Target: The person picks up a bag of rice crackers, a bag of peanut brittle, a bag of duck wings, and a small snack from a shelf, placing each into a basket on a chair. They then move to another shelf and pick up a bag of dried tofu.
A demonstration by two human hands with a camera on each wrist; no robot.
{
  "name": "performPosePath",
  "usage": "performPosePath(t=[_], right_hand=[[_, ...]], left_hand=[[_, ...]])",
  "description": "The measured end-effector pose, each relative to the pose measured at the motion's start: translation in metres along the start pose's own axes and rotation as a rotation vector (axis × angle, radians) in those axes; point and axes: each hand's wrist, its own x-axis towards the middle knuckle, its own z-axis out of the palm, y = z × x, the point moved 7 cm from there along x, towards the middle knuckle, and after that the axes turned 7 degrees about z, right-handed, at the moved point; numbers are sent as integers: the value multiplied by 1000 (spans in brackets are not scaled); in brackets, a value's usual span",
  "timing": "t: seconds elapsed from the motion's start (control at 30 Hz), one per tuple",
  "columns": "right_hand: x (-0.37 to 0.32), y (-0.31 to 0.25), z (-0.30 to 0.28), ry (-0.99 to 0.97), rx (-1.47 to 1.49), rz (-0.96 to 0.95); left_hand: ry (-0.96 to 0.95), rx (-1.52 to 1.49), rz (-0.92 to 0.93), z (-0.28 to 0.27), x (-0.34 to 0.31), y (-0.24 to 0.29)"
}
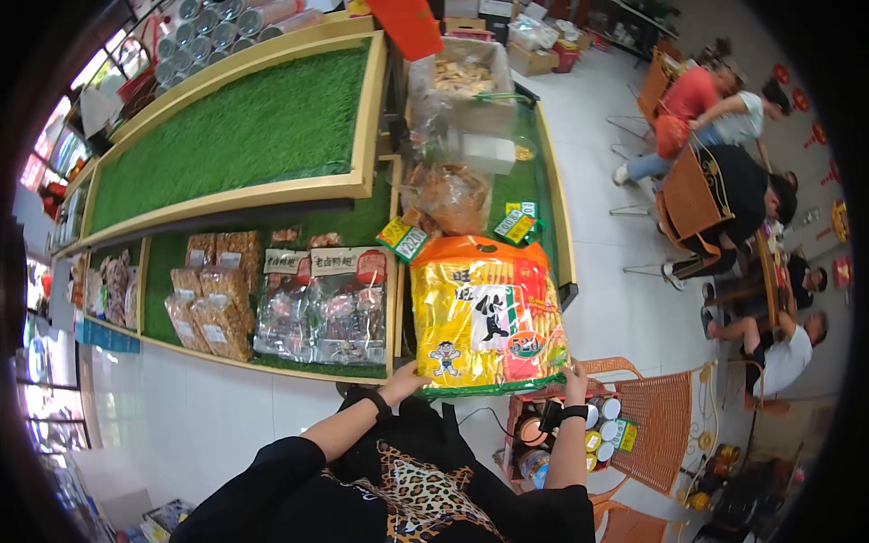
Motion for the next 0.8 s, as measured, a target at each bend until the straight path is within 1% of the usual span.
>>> performPosePath(t=[0.03,0.07,0.1,0.13,0.17,0.23,0.27,0.3,0.33,0.37,0.4,0.43,0.47,0.5,0.53,0.57,0.6,0.63,0.67,0.73,0.77,0.8], right_hand=[[4,2,2,-21,-10,0],[7,4,-1,2,-49,8],[8,4,-2,25,-88,16],[19,7,-6,45,-203,-71],[30,17,-9,26,-214,-69],[35,15,-6,73,-281,-139],[39,18,-7,99,-393,-80],[28,1,6,87,-398,-78],[-3,-33,22,337,-722,-3],[-27,-54,32,593,-1042,69],[-32,-56,41,663,-1073,-49],[-40,-57,51,652,-1078,-61],[-51,-66,67,658,-1053,-223],[-65,-73,84,662,-1019,-385],[-77,-74,98,642,-975,-487],[-89,-73,109,634,-973,-500],[-102,-73,123,531,-903,-553],[-116,-73,137,425,-832,-602],[-130,-72,148,413,-831,-615],[-153,-66,172,257,-658,-593],[-163,-64,183,242,-655,-607],[-174,-61,195,182,-649,-630]], left_hand=[[15,-15,27,1,1,-1],[44,3,62,0,3,-3],[64,-5,57,0,7,-9],[89,3,86,-1,11,-12],[114,12,114,-3,15,-15],[148,29,118,-7,20,-12],[143,119,97,-10,22,-12],[137,207,75,-14,23,-9],[92,228,12,-16,23,-7],[104,223,8,-21,22,-13],[157,112,-32,-27,21,-24],[211,1,-68,-34,14,-20],[188,79,-49,-45,7,-11],[202,74,-45,-52,-8,6],[232,-76,-42,-57,-23,22],[258,-227,-38,-66,-34,28],[253,-124,-44,-87,-42,10],[316,-169,-35,-101,-59,8],[340,-150,-41,-115,-74,6],[383,-136,-41,-141,-112,14],[455,-140,-14,-156,-133,18],[526,-145,13,-171,-153,21]])
